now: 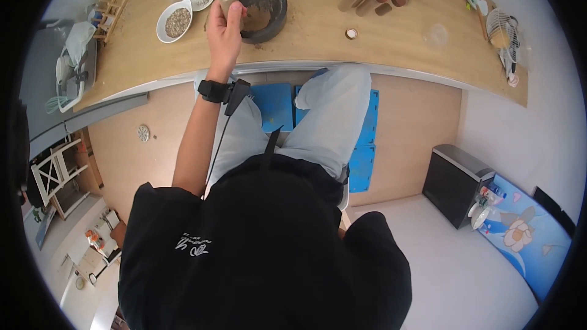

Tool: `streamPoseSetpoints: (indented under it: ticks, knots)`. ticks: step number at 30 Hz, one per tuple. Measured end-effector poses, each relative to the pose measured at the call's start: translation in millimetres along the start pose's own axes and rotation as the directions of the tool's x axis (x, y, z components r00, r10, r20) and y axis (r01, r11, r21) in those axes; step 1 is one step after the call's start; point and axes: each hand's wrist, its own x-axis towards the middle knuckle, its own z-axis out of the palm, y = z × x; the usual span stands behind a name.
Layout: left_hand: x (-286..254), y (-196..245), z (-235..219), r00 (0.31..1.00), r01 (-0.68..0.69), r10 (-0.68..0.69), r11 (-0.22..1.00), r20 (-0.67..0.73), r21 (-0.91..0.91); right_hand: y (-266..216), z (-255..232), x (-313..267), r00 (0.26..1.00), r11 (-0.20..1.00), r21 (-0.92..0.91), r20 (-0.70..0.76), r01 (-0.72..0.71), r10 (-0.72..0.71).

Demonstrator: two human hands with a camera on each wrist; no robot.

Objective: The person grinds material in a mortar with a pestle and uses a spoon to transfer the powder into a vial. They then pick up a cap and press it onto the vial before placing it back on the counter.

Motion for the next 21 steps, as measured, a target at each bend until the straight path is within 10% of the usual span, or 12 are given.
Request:
streamPoseSetpoints:
  ticks: [15,16,17,18,21]
  knots:
    - [-1.5,5.1,-0.5,0.999,0.032,-0.032,0.999,-0.033,0.013,6.1,-47.0,104.1,0.988,0.996,-0.048,-0.13,0.072,-0.078]
    - [-2.0,4.5,-1.4,0.999,0.029,-0.029,1.0,-0.032,-0.005,-33.5,-88.1,83.6,0.986,0.994,-0.033,-0.134,-0.1,0.095]
    - [-2.0,4.5,-1.0,0.999,0.016,-0.016,1.0,-0.045,-0.009,14.0,-100.9,93.9,0.994,0.93,-0.367,-0.105,-0.03,-0.01]
    - [-2.9,3.6,0.3,0.998,0.03,-0.032,0.999,-0.057,-0.033,-47.8,-156.0,64.0,0.94,0.96,-0.04,-0.217,-0.277,0.262]
    - [-3.5,-0.6,4.0,0.996,0.013,-0.018,0.999,-0.082,-0.051,-53.3,-251.1,63.5,0.753,0.936,-0.282,-0.658,-0.213,-0.027]
